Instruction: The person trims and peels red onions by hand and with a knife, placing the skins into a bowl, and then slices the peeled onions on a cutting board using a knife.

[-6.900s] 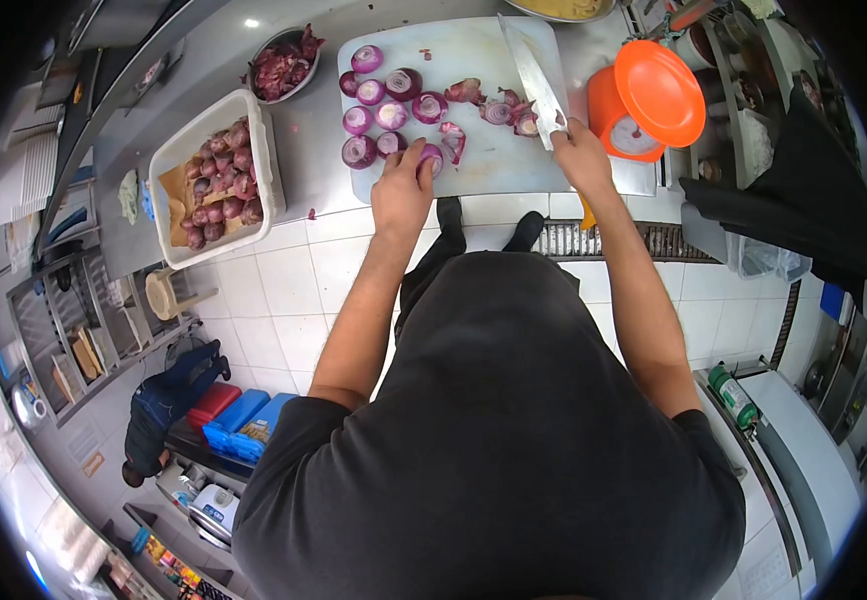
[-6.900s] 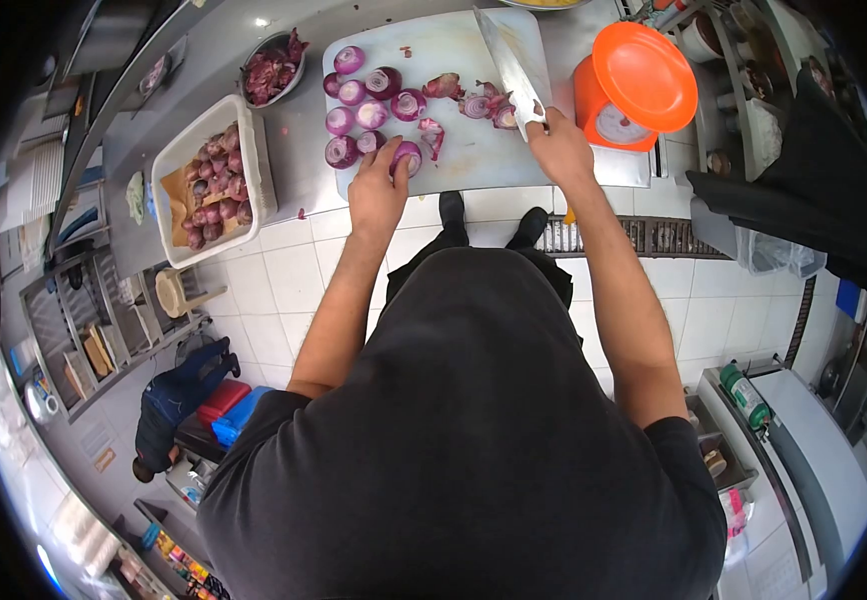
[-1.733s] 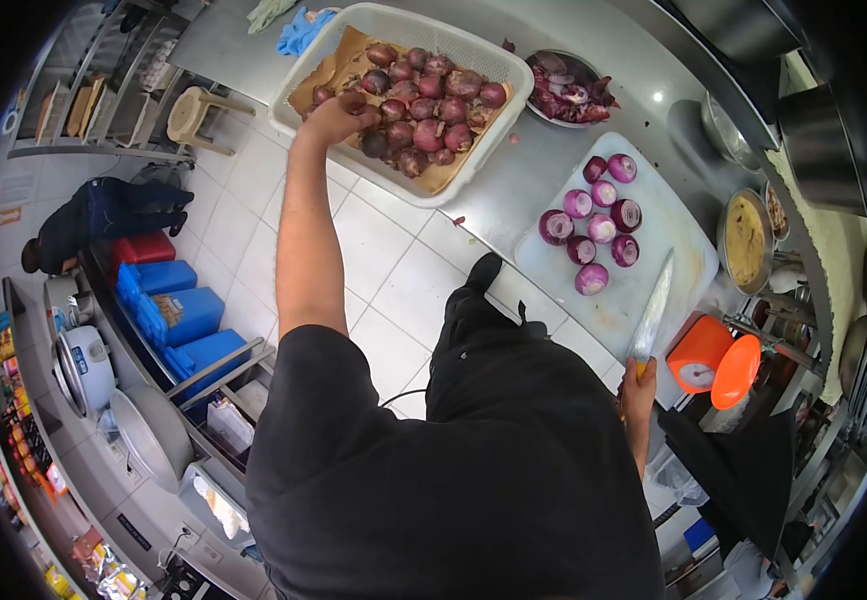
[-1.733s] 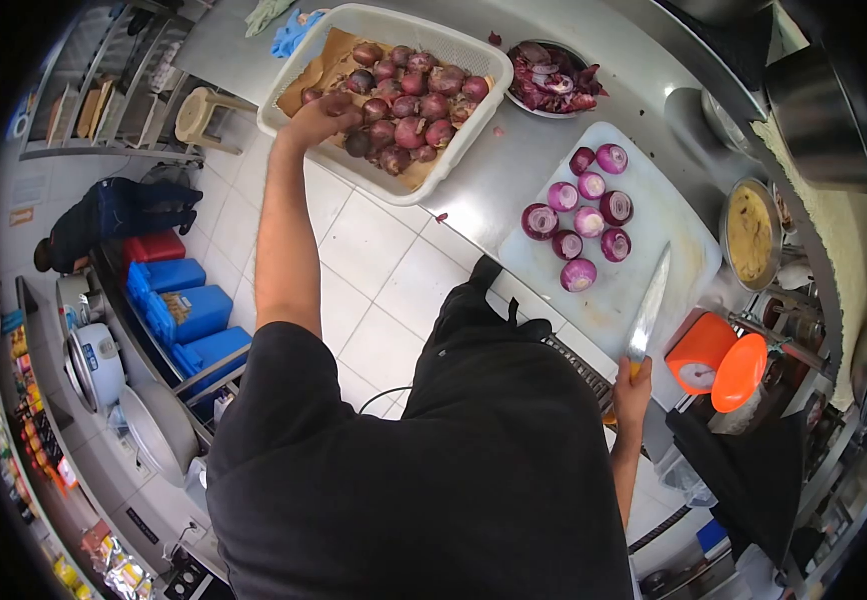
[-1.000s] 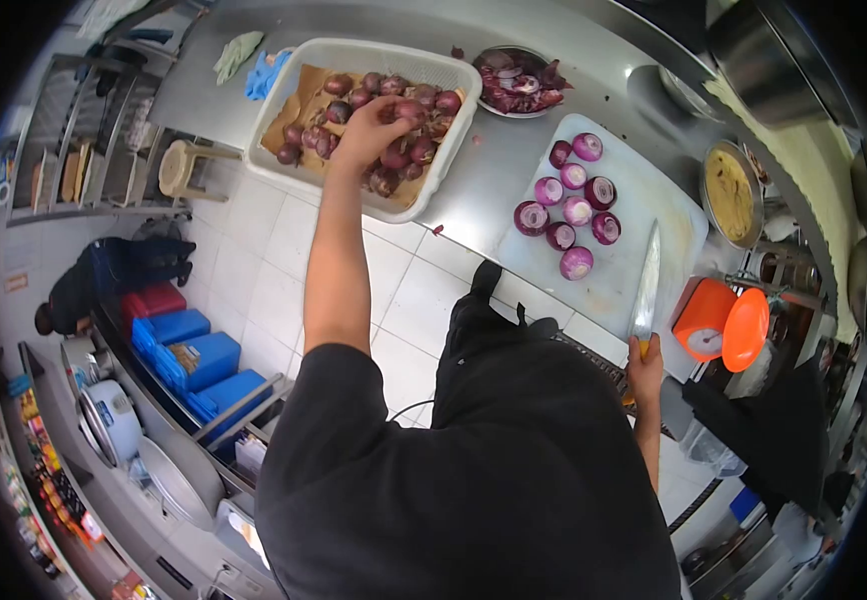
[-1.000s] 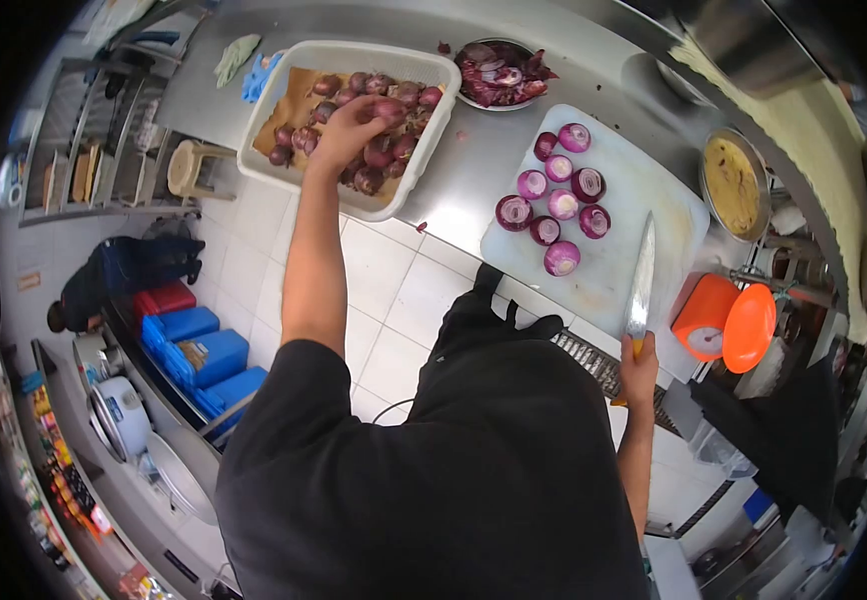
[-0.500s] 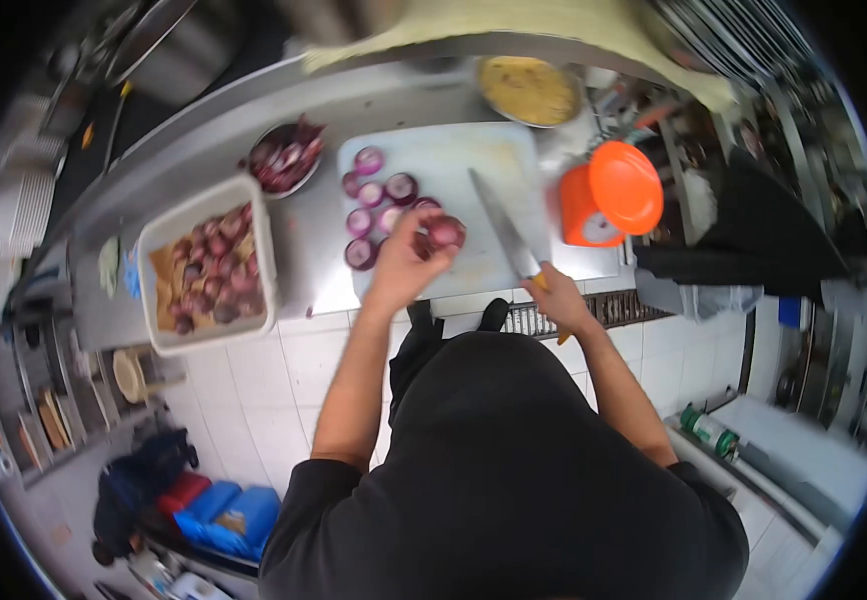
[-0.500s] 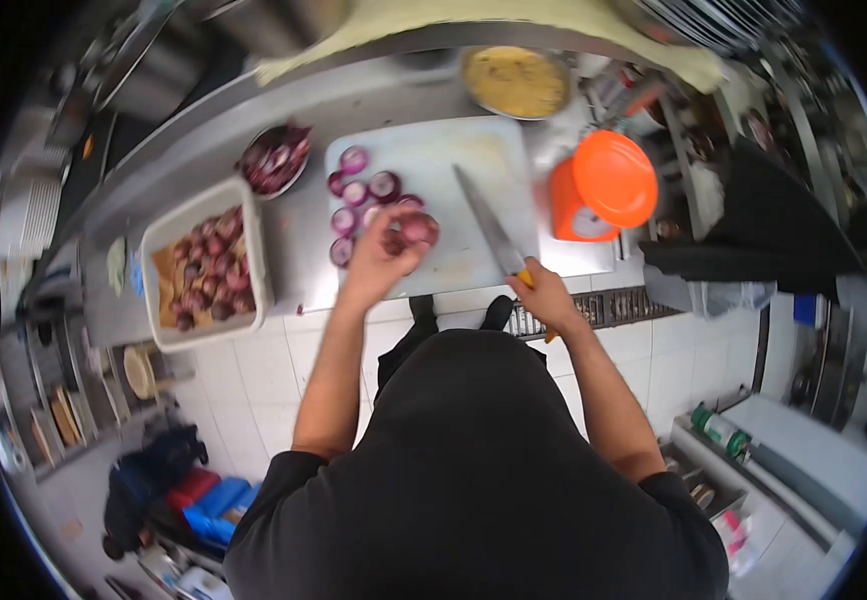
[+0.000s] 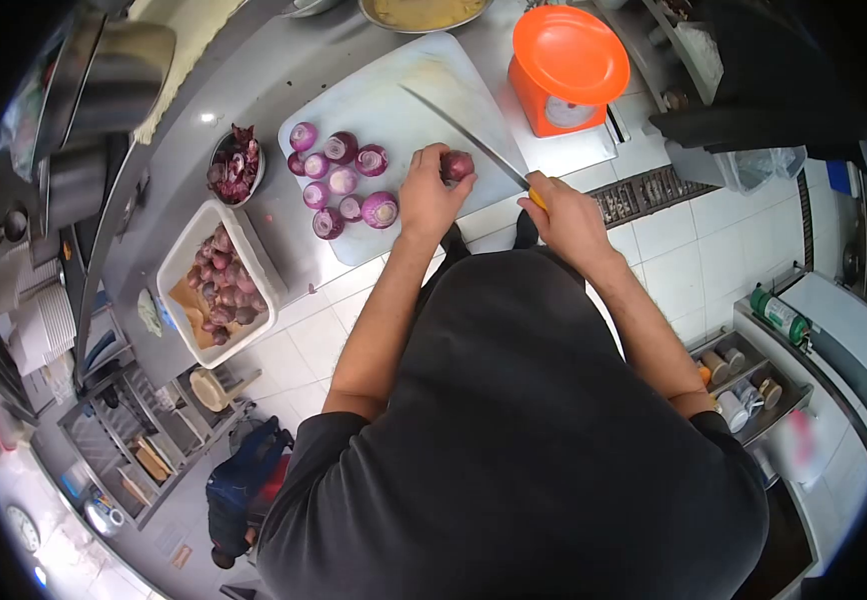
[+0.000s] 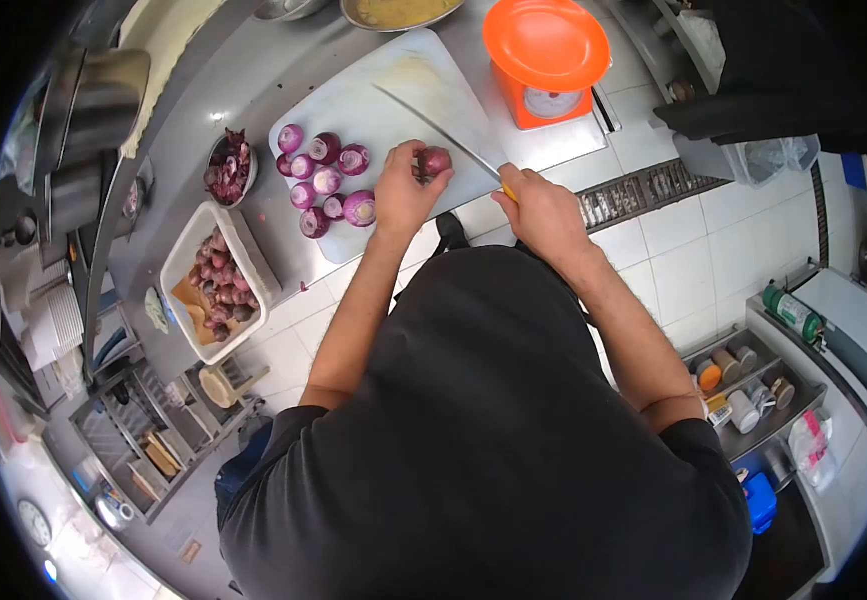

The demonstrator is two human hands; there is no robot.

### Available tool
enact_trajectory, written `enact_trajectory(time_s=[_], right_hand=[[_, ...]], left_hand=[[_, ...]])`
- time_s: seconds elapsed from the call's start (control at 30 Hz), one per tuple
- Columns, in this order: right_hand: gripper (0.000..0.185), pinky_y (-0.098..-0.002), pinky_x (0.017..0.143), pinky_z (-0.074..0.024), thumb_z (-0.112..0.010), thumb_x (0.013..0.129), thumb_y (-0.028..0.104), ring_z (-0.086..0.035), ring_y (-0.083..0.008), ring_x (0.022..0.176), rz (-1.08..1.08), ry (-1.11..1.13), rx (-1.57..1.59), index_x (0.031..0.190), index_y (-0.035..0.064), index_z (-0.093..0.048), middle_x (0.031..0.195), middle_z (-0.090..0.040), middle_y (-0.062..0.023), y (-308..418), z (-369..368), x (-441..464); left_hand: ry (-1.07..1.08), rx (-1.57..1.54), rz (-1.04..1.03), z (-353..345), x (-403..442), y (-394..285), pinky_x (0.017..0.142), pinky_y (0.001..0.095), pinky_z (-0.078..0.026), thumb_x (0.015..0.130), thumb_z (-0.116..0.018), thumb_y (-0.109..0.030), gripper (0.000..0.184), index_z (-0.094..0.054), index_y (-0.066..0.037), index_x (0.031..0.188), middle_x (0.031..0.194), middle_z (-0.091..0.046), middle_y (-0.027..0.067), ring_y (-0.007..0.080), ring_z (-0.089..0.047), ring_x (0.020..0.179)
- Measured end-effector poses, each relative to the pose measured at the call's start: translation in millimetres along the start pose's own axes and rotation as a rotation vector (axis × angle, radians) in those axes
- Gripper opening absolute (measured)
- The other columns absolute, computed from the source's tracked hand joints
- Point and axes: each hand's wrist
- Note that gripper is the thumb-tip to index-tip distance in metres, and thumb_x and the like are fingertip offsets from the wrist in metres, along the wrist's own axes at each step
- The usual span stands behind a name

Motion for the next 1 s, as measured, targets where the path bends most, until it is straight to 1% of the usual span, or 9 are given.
enact_trajectory(time_s=[0.07,0.17,0.37,0.47,0.57,0.67,0.77,0.87,1.0], right_hand=[[0.025,-0.053,0.073,-0.0569,-0.068,0.101,0.024,-0.072,-0.0415,0.084,0.002,0.059,-0.048,0.113,0.0053,-0.058,0.096,-0.071,-0.0183,2.0,0.8,-3.9],[0.025,-0.0527,0.075,-0.0579,-0.068,0.101,0.024,-0.072,-0.0409,0.085,0.005,0.125,-0.083,0.115,0.0046,-0.058,0.096,-0.071,-0.0184,0.1,-1.4,-7.5],[0.025,-0.052,0.075,-0.0587,-0.064,0.103,0.023,-0.073,-0.0408,0.086,0.007,0.217,-0.106,0.118,0.0038,-0.057,0.095,-0.07,-0.0207,1.9,4.1,-9.4],[0.024,-0.0521,0.074,-0.0585,-0.062,0.105,0.022,-0.073,-0.0408,0.085,0.021,0.233,-0.124,0.119,0.004,-0.056,0.095,-0.07,-0.0211,1.0,5.4,-9.7],[0.023,-0.0527,0.074,-0.0582,-0.06,0.106,0.022,-0.073,-0.0411,0.085,0.025,0.261,-0.118,0.119,0.0036,-0.055,0.094,-0.07,-0.0215,2.2,4.5,-6.3],[0.022,-0.0528,0.073,-0.058,-0.059,0.106,0.021,-0.073,-0.0415,0.085,0.037,0.265,-0.105,0.117,0.0029,-0.055,0.093,-0.07,-0.0219,3.9,-0.8,0.6],[0.021,-0.0521,0.072,-0.0577,-0.059,0.106,0.019,-0.073,-0.0412,0.085,0.076,0.257,-0.085,0.117,0.0024,-0.055,0.092,-0.071,-0.023,4.2,-7.7,12.8],[0.024,-0.0547,0.074,-0.0572,-0.06,0.106,0.023,-0.072,-0.0433,0.086,0.087,0.24,-0.082,0.117,0.0028,-0.053,0.092,-0.071,-0.0222,5.8,-22.1,29.0],[0.021,-0.0555,0.077,-0.0563,-0.059,0.104,0.019,-0.072,-0.0438,0.09,0.086,0.274,-0.013,0.116,0.0021,-0.054,0.094,-0.072,-0.0229,4.3,-36.1,51.3]], left_hand=[[-0.006,0.066,0.007,3.9,-1.6,-4.2,0.084,0.0445,-0.059,0.079,-0.09,-0.026,0.056,-0.061,-0.007,0.123,0.118,-0.066,0.0134,0.0335,-0.071,0.101],[0.015,0.103,0.049,8.3,-0.5,-9.1,0.084,0.0457,-0.059,0.079,-0.09,-0.026,0.055,-0.061,-0.008,0.121,0.116,-0.066,0.0134,0.0338,-0.071,0.1],[0.025,0.116,0.049,3.9,1.4,-0.3,0.082,0.0471,-0.059,0.08,-0.089,-0.027,0.053,-0.06,-0.008,0.12,0.115,-0.066,0.0144,0.0361,-0.071,0.098],[-0.036,0.146,-0.036,1.0,1.7,6.3,0.074,0.0395,-0.059,0.081,-0.091,-0.026,0.05,-0.062,-0.007,0.116,0.107,-0.068,0.0125,0.0262,-0.072,0.082],[-0.022,0.128,-0.031,4.2,2.6,4.8,0.075,0.0399,-0.06,0.082,-0.09,-0.024,0.047,-0.062,-0.006,0.115,0.108,-0.068,0.0138,0.0275,-0.073,0.083],[0.033,0.081,0.013,6.4,2.6,2.0,0.08,0.0481,-0.059,0.083,-0.088,-0.025,0.047,-0.06,-0.007,0.118,0.114,-0.066,0.0173,0.0389,-0.071,0.096],[0.046,0.081,0.01,7.2,2.6,3.8,0.08,0.0482,-0.059,0.084,-0.087,-0.024,0.046,-0.061,-0.006,0.116,0.113,-0.066,0.0173,0.039,-0.071,0.095],[0.033,0.072,-0.017,8.5,2.0,1.4,0.079,0.0486,-0.058,0.084,-0.087,-0.023,0.044,-0.061,-0.006,0.115,0.113,-0.066,0.0175,0.0394,-0.07,0.095],[0.045,0.093,0.008,9.3,3.9,3.1,0.079,0.0487,-0.058,0.084,-0.087,-0.022,0.043,-0.061,-0.005,0.114,0.112,-0.066,0.0181,0.04,-0.07,0.094]])
Point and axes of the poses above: each hand's wrist, its own x-axis towards the middle knuckle, its own z-axis out of the back of the hand, y = z × x
